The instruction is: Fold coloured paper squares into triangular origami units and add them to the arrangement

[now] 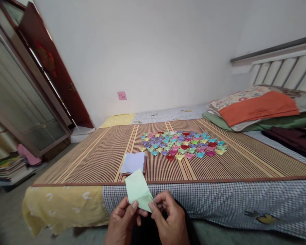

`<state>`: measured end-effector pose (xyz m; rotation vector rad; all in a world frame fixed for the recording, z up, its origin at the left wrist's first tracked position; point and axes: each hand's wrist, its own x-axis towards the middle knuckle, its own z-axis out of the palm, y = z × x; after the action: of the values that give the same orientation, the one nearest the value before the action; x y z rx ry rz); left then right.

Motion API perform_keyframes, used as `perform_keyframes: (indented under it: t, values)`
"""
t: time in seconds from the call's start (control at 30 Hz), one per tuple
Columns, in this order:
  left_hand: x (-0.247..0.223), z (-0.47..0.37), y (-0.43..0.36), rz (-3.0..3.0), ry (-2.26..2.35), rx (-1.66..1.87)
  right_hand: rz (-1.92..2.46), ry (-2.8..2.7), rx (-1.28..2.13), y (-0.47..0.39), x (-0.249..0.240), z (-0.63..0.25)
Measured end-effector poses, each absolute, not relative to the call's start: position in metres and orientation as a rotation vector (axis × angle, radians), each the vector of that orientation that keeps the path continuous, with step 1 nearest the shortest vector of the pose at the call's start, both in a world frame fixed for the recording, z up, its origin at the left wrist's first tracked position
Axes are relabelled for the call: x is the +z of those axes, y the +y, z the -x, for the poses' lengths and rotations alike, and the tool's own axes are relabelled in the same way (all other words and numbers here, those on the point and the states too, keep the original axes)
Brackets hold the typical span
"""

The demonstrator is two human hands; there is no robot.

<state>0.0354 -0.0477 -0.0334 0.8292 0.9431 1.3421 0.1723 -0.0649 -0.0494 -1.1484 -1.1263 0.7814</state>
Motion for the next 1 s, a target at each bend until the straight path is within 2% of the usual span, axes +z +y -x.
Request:
perform_keyframes:
  t: [0.13, 0.37, 0.67, 0.77, 0.93, 1.0]
  values:
    - [-0.038, -0.03, -0.045, -0.802, 0.943, 1.313, 1.067, -1.045, 0.862, -0.063, -0.056, -0.17]
    - [-0.032, -0.031, -0.047, -0.843, 0.974, 1.299, 1.157, -1.286, 0.921, -0.053, -0.045, -0.185]
    - [-0.03, -0.028, -0.048, -0.846, 1.005, 1.289, 1.076, -1.296, 0.928, -0.046, -0.05, -0.187]
    - [-0.032, -0.022, -0.045, -0.749, 0.96, 1.286, 1.077, -1.304, 0.839, -0.049, -0.045, -0.193]
    - [-0.037, -0.016, -0.04, -0.53, 0.627, 0.687, 0.885, -1.504, 0.686, -0.052, -0.025, -0.202]
    - [-0.037, -0.018, -0.04, -0.524, 0.546, 0.604, 0.808, -1.624, 0.716, -0.051, -0.019, -0.204]
